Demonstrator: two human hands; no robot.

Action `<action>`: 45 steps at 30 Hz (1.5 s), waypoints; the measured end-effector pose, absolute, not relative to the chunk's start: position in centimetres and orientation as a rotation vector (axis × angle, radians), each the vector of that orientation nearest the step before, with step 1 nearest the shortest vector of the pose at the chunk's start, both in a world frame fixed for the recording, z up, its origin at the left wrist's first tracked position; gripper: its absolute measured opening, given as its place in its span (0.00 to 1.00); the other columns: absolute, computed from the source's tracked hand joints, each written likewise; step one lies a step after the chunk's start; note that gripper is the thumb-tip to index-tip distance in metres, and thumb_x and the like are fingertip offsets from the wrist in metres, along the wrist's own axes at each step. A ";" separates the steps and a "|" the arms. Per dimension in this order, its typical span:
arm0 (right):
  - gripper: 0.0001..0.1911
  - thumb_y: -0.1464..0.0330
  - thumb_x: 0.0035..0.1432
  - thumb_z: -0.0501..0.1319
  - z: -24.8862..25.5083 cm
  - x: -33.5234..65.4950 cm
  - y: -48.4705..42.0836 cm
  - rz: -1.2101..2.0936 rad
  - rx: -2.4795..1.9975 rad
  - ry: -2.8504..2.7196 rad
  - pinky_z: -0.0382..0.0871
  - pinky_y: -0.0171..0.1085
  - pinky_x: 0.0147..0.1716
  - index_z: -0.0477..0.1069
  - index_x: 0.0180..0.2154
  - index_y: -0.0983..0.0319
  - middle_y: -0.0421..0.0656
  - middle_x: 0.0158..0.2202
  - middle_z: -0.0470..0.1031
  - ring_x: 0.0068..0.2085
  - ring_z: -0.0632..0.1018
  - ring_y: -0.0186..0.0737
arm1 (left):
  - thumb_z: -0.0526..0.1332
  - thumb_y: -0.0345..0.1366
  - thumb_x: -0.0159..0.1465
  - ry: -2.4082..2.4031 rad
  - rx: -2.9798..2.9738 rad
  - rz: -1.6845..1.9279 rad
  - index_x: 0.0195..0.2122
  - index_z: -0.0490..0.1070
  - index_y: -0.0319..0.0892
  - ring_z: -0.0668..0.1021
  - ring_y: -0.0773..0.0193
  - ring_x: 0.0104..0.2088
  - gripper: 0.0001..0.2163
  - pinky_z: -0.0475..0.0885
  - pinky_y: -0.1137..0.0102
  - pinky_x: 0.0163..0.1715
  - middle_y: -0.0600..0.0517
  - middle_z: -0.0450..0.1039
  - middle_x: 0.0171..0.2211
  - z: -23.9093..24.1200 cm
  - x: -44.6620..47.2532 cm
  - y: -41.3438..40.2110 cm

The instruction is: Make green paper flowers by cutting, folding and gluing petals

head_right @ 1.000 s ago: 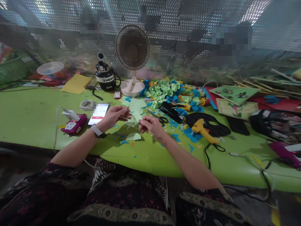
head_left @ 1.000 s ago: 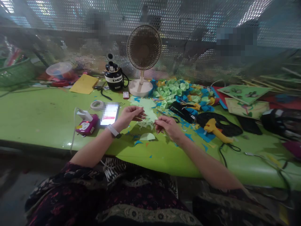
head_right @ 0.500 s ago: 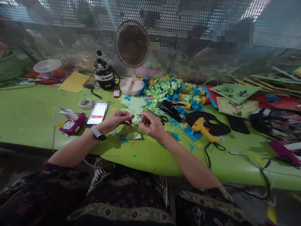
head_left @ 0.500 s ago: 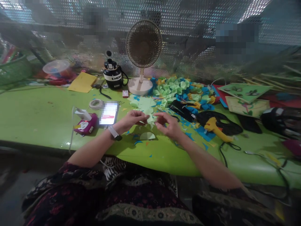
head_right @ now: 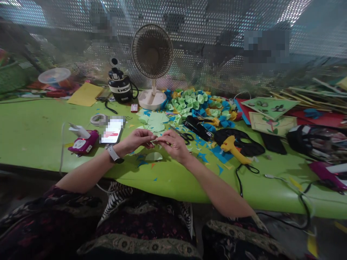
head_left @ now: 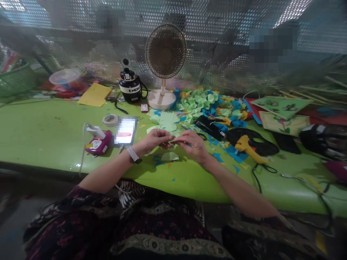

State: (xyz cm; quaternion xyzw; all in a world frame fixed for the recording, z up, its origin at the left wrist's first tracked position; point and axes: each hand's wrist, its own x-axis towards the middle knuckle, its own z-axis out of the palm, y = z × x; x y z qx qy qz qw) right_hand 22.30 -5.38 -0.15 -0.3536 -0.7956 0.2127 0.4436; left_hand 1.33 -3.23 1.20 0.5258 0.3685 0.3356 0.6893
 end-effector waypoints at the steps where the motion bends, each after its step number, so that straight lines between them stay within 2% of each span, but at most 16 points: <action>1: 0.08 0.61 0.61 0.62 -0.1 22.2 -5.4 0.517 -0.872 -1.960 0.72 0.42 0.38 0.81 0.36 0.53 0.44 0.34 0.73 0.36 0.74 0.41 | 0.73 0.40 0.54 0.826 1.183 0.760 0.31 0.74 0.35 0.79 0.71 0.23 0.13 0.75 0.76 0.27 0.52 0.77 0.23 1.2 1.4 -3.3; 8: 0.14 0.54 0.60 0.63 0.3 21.4 -6.2 0.595 -1.008 -1.791 0.71 0.40 0.34 0.77 0.33 0.57 0.46 0.40 0.72 0.39 0.74 0.41 | 0.71 0.40 0.57 0.822 1.276 0.882 0.32 0.73 0.35 0.82 0.68 0.26 0.13 0.80 0.71 0.33 0.52 0.78 0.25 0.7 2.0 -3.7; 10: 0.16 0.52 0.60 0.62 0.3 21.1 -6.3 0.654 -1.034 -1.737 0.72 0.39 0.34 0.75 0.33 0.58 0.46 0.42 0.73 0.38 0.74 0.40 | 0.70 0.40 0.58 0.808 1.292 0.896 0.32 0.73 0.35 0.82 0.67 0.27 0.13 0.80 0.70 0.35 0.51 0.78 0.26 0.6 2.0 -3.8; 13: 0.18 0.50 0.58 0.62 0.3 20.9 -6.3 0.767 -1.067 -1.665 0.71 0.39 0.33 0.71 0.33 0.59 0.45 0.39 0.73 0.34 0.73 0.38 | 0.69 0.41 0.59 0.775 1.310 0.891 0.33 0.74 0.35 0.83 0.65 0.29 0.13 0.81 0.68 0.37 0.49 0.79 0.28 0.7 2.0 -4.0; 19: 0.15 0.54 0.58 0.62 0.2 21.1 -6.1 0.843 -1.094 -1.603 0.69 0.38 0.31 0.69 0.34 0.59 0.41 0.30 0.71 0.30 0.72 0.37 | 0.68 0.40 0.60 0.749 1.351 0.872 0.35 0.74 0.34 0.83 0.64 0.32 0.12 0.81 0.67 0.38 0.47 0.80 0.32 0.8 2.1 -4.3; 29: 0.14 0.56 0.58 0.63 0.0 21.4 -5.9 0.796 -1.109 -1.642 0.67 0.36 0.29 0.70 0.33 0.60 0.40 0.29 0.70 0.28 0.71 0.35 | 0.68 0.41 0.61 0.710 1.367 0.843 0.38 0.75 0.34 0.83 0.62 0.34 0.13 0.80 0.67 0.38 0.43 0.81 0.36 0.7 1.7 -4.3; 36: 0.12 0.58 0.59 0.63 -0.3 21.4 -5.7 0.706 -1.059 -1.689 0.68 0.36 0.29 0.71 0.32 0.60 0.40 0.29 0.72 0.28 0.71 0.34 | 0.68 0.43 0.60 0.704 1.367 0.843 0.37 0.75 0.33 0.84 0.62 0.32 0.15 0.81 0.66 0.37 0.45 0.81 0.31 0.1 2.0 -4.0; 45: 0.12 0.58 0.59 0.63 0.0 21.4 -5.8 0.676 -1.071 -1.712 0.67 0.36 0.29 0.70 0.30 0.60 0.40 0.29 0.72 0.27 0.71 0.34 | 0.67 0.40 0.62 0.720 1.356 0.831 0.35 0.76 0.34 0.83 0.64 0.31 0.11 0.80 0.70 0.36 0.47 0.80 0.29 0.2 2.0 -3.9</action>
